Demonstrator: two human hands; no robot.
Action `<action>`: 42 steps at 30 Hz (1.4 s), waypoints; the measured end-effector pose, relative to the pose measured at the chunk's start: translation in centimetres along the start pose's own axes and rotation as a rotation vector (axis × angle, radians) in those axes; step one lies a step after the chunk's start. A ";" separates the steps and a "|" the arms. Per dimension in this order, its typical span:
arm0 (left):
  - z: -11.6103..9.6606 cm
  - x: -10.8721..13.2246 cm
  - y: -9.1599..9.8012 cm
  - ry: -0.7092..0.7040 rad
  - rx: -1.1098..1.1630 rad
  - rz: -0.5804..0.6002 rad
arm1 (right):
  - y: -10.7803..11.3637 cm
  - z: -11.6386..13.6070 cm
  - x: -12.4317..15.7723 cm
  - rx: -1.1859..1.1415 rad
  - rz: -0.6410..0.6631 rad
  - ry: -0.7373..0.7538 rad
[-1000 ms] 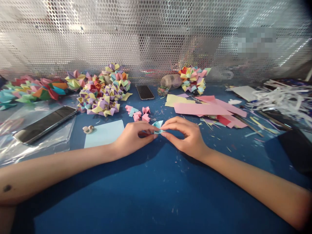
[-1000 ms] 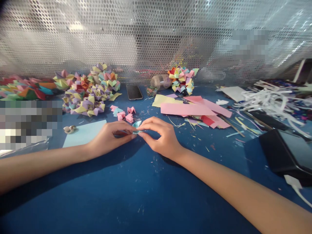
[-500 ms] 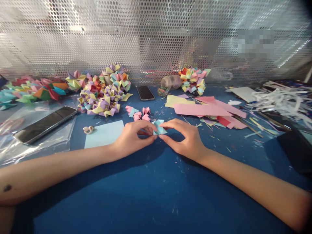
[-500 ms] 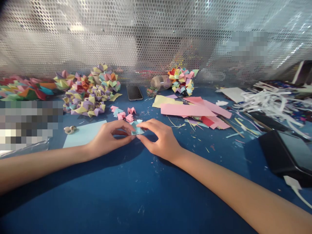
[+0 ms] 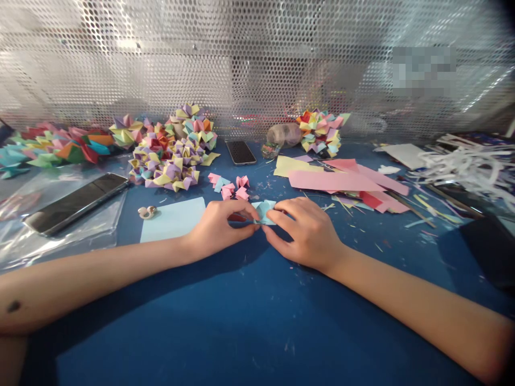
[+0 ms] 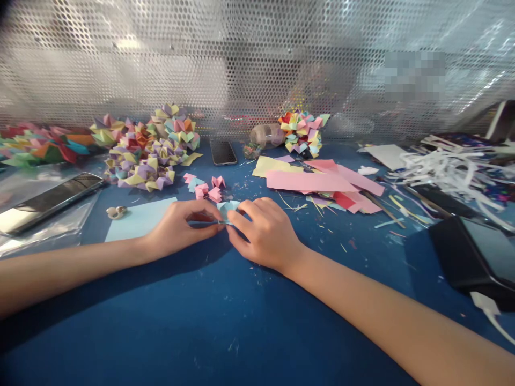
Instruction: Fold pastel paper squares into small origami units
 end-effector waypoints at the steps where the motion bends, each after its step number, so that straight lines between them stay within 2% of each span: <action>1: -0.1 0.0 0.0 0.001 -0.002 -0.002 | 0.0 -0.1 0.0 -0.016 0.003 -0.010; 10: 0.0 0.0 0.0 0.064 0.051 0.005 | -0.3 -0.5 0.4 -0.245 -0.027 -0.113; 13: 0.1 -0.1 0.0 0.084 0.061 0.010 | -0.5 -0.5 0.6 -0.307 -0.070 -0.113; 17: 0.1 -0.1 0.0 0.091 0.033 -0.006 | -0.4 -0.7 0.6 -0.392 -0.137 -0.188; 23: 0.0 0.0 -0.2 -0.052 -0.083 -0.021 | 0.0 -0.7 0.2 -0.409 -0.165 -0.218; 26: 0.1 -0.1 -0.2 -0.079 -0.108 -0.019 | 0.0 -0.7 0.2 -0.411 -0.169 -0.226; 34: 0.0 0.1 -0.1 0.018 0.060 0.015 | -0.2 -0.7 0.2 -0.417 -0.175 -0.242; 42: -0.1 0.1 0.0 0.025 0.134 0.011 | -0.2 -0.7 0.3 -0.452 -0.154 -0.225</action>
Point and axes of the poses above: each hand's wrist, its own x-axis away from the middle knuckle, its own y-axis out of the back of the hand, z = x × y, the point moved 2 cm from there along -x, towards the middle knuckle, and after that the axes turned 7 degrees about y, right-handed, at the moved point
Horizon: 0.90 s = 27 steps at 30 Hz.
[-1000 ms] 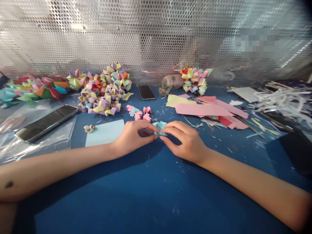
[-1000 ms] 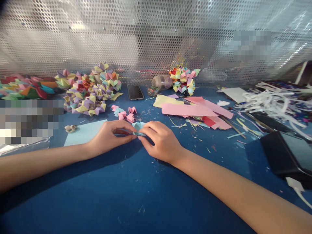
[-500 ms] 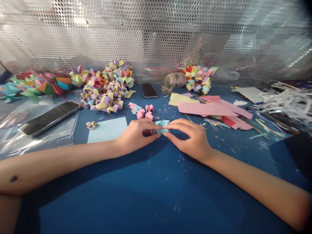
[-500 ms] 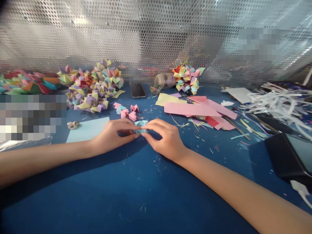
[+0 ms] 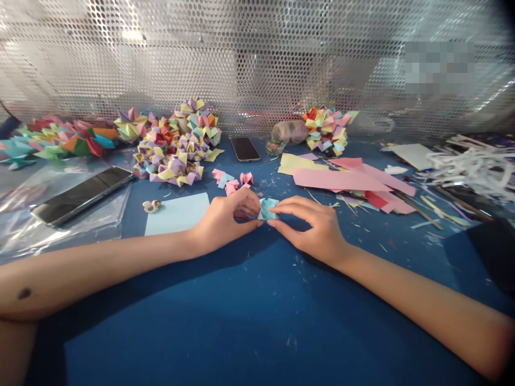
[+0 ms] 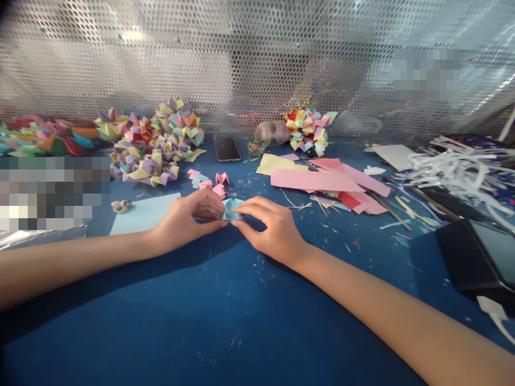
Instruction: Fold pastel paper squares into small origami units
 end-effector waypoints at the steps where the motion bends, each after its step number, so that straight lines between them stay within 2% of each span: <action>1: 0.0 0.0 0.0 0.002 0.002 0.003 | 0.0 0.0 0.0 -0.014 0.006 -0.002; 7: -0.1 0.1 0.0 0.023 0.019 0.021 | 0.1 -0.1 0.0 -0.069 0.055 -0.052; 11: 0.2 -0.3 0.2 0.070 0.072 0.014 | 0.2 -0.4 0.0 -0.175 0.062 -0.146; 18: 0.5 -0.7 0.4 0.097 0.170 0.076 | 0.2 -0.9 -0.2 -0.328 0.021 -0.290; 27: 0.3 -1.0 0.3 0.139 0.298 0.096 | -0.2 -0.9 -0.1 -0.433 -0.017 -0.469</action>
Point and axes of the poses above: each hand's wrist, its own x-axis away from the middle knuckle, its own y-axis out of the back of the hand, z = x × y, the point moved 2 cm from there along -x, towards the middle knuckle, and after that the axes turned 7 degrees about y, right-handed, at the moved point
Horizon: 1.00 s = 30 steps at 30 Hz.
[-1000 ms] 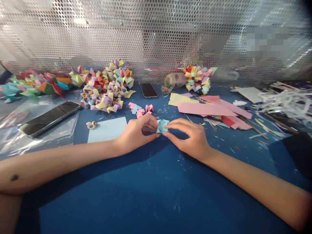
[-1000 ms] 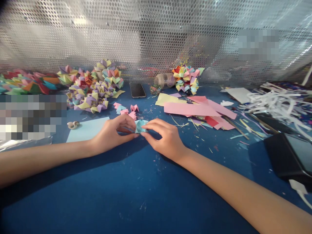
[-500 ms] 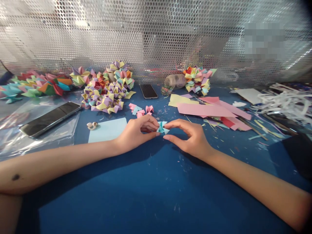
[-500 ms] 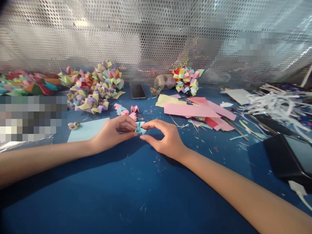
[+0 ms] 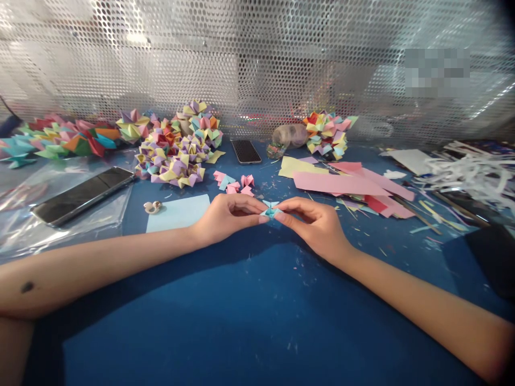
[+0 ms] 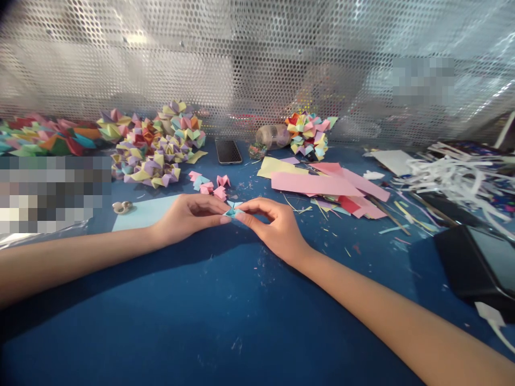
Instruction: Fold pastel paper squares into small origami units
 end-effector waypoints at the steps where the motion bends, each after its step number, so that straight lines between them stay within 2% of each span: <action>1: 0.0 0.0 0.0 0.001 0.012 0.005 | 0.0 0.0 0.0 -0.004 -0.007 -0.008; 13: 0.2 0.0 -0.2 0.042 0.063 0.036 | -0.1 0.2 -0.1 -0.031 0.044 -0.025; 21: 0.3 0.0 -0.1 0.036 -0.008 0.019 | -0.3 0.3 -0.2 -0.061 0.005 -0.061; 30: 0.0 -0.1 -0.2 0.052 -0.061 0.009 | -0.3 0.3 -0.1 -0.015 -0.003 -0.038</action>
Point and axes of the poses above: each hand's wrist, its own x-axis away from the middle knuckle, its own y-axis out of the back of the hand, z = x × y, the point moved 2 cm from there along -x, towards the middle knuckle, and after that the axes turned 7 degrees about y, right-handed, at the moved point
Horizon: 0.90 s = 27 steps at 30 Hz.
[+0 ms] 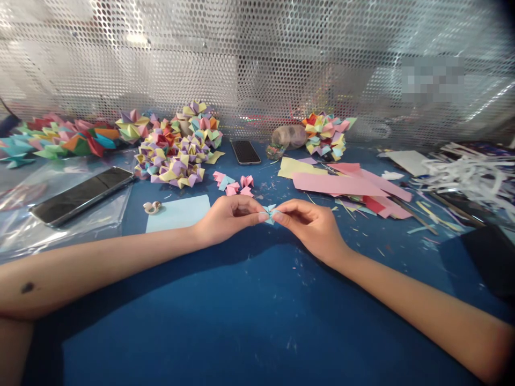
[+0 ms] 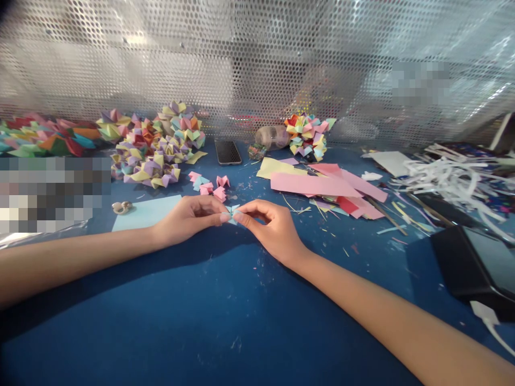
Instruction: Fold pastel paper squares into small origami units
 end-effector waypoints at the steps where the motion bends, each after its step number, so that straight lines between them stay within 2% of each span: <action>1: 0.0 0.0 0.0 0.006 -0.002 -0.002 | 0.0 0.0 0.0 0.010 0.001 -0.003; 10: 0.3 -0.1 -0.2 0.055 0.085 0.042 | -0.3 -0.1 0.2 0.021 -0.037 -0.065; 19: 0.1 -0.1 0.0 0.120 0.096 0.034 | -0.3 -0.1 0.4 -0.051 -0.015 -0.080; 24: 0.2 -0.2 0.0 0.164 0.254 0.082 | -0.3 -0.5 0.3 -0.097 -0.035 -0.124; 27: 0.4 -0.3 0.0 0.160 0.252 0.083 | -0.4 -0.8 0.1 -0.119 -0.048 -0.148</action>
Point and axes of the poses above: each hand's wrist, its own x-axis away from the middle knuckle, its own y-axis out of the back of the hand, z = x × y, the point moved 2 cm from there along -x, towards the middle knuckle, and after that the axes turned 7 degrees about y, right-handed, at the moved point
